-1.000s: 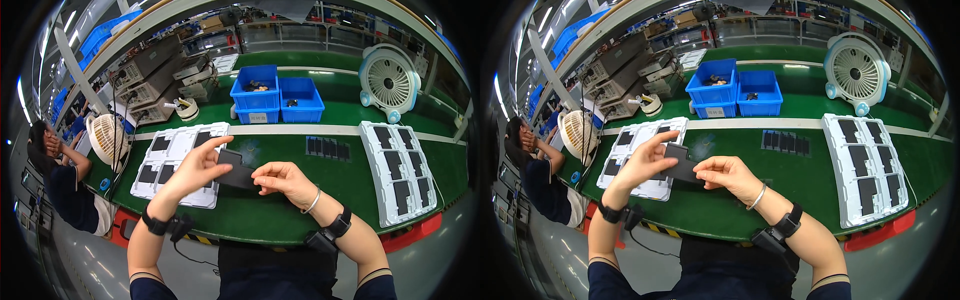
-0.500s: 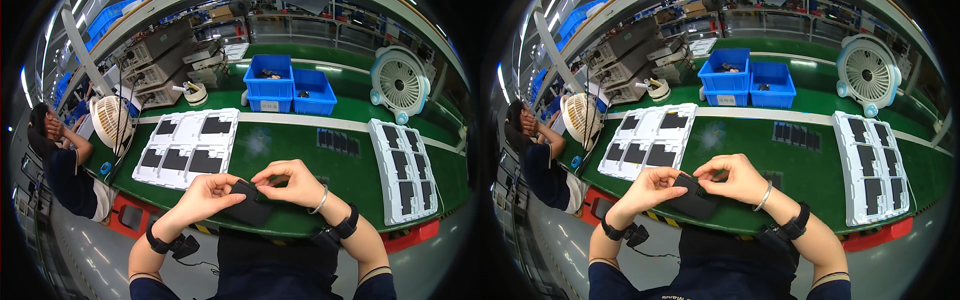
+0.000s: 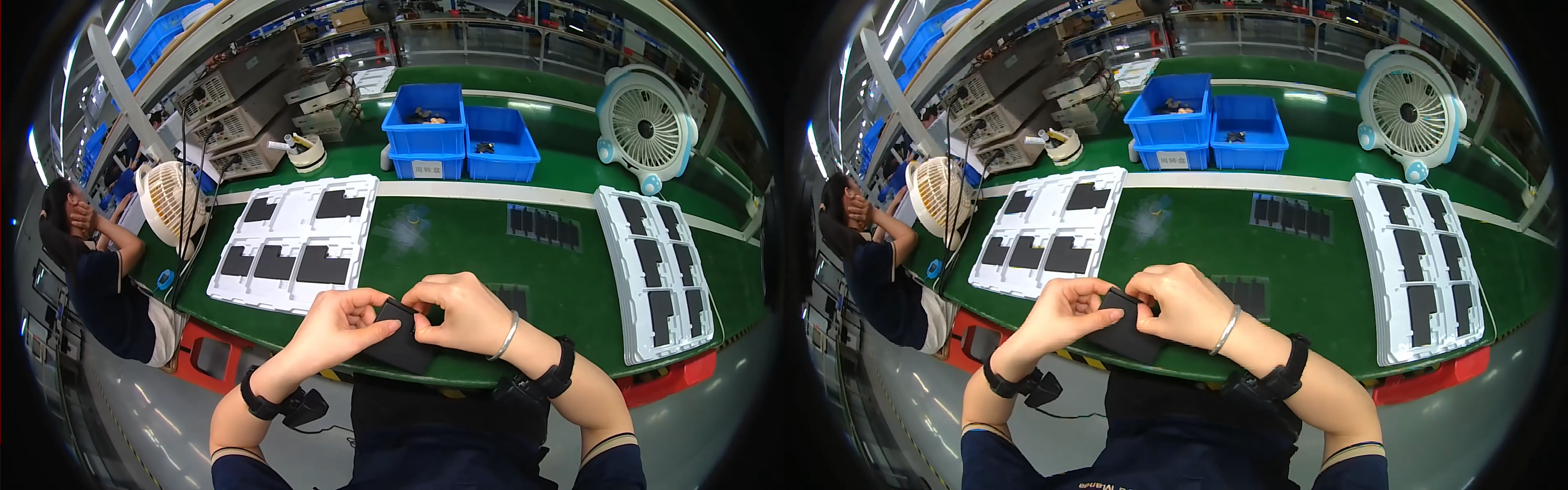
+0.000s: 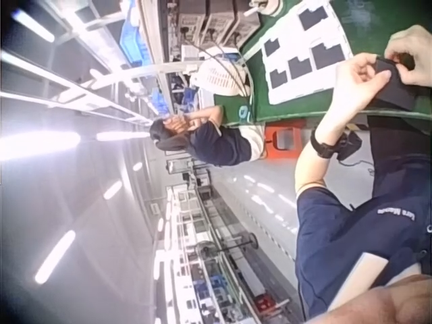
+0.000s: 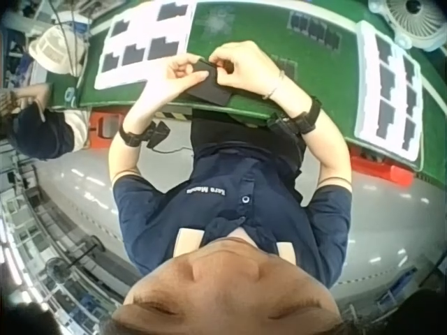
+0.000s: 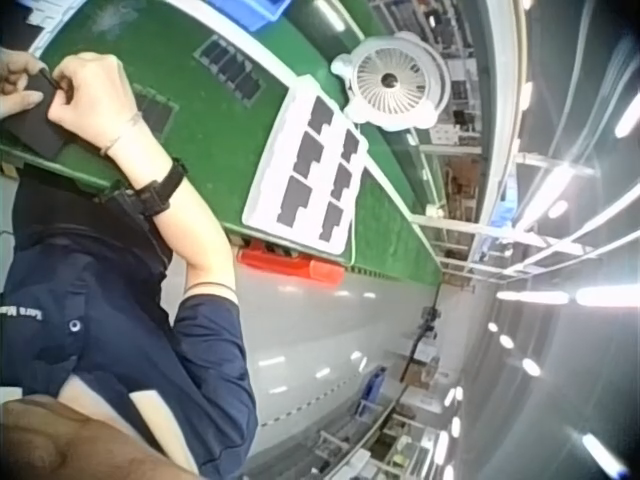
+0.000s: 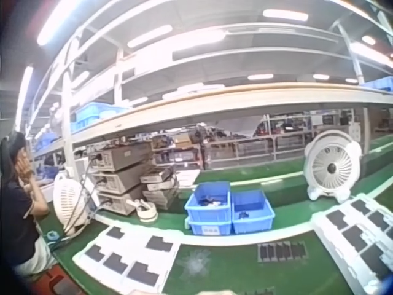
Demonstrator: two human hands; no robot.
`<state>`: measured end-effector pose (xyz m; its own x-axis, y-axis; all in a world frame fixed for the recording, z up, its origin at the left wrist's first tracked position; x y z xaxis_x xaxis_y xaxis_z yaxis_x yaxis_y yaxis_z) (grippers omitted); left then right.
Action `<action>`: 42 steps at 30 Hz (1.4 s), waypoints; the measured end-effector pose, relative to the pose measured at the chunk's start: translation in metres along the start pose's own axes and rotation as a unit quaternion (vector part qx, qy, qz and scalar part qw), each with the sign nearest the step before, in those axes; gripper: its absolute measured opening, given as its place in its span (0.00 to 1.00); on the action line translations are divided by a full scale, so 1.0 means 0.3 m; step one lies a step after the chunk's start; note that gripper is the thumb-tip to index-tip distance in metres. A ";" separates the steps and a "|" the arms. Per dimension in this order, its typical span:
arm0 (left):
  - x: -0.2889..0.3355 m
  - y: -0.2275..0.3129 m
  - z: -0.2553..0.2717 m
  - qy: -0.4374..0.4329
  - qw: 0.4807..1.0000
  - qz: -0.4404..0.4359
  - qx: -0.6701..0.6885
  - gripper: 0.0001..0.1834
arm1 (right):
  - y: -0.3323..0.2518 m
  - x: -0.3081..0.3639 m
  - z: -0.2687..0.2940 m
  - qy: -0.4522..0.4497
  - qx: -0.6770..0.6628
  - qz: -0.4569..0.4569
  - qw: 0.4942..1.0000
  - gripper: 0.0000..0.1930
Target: The person is assembling electronic components, specifically placing small parts into trays and attaching labels or films to electronic devices.
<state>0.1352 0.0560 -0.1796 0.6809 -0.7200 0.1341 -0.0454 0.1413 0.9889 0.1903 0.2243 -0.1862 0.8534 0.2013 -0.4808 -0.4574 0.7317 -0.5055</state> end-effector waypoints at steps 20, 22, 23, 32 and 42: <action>0.012 0.128 -0.062 0.036 0.970 -0.029 -0.237 0.13 | -0.013 0.012 0.011 0.016 -0.021 -0.105 0.994 0.05; 0.013 0.130 -0.061 0.031 0.968 -0.030 -0.246 0.12 | -0.012 0.011 0.014 -0.003 -0.024 -0.105 0.994 0.05; 0.010 0.137 -0.059 0.028 0.965 -0.034 -0.257 0.12 | -0.010 0.006 0.014 -0.020 -0.026 -0.101 0.994 0.05; 0.002 0.145 0.021 0.014 0.975 0.006 -0.222 0.11 | 0.103 0.027 0.096 -0.185 -0.367 -0.174 0.895 0.06; -0.014 -0.088 0.033 0.018 0.985 -0.063 0.160 0.09 | 0.091 0.004 0.046 -0.062 -0.311 -0.174 0.932 0.05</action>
<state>0.1262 0.0487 -0.2058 0.7215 -0.6923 0.0128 -0.1828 -0.1726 0.9679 0.1821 0.2536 -0.1906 0.9819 0.1234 -0.1434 -0.1710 0.2545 -0.9518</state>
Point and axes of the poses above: each hand's wrist, its own x-axis away from the middle knuckle, its own z-axis out of the back of the hand, y = z × x, the point moved 3 cm from there along -x, towards the middle knuckle, and after that the axes turned 15 degrees about x, right-handed, at the moved point
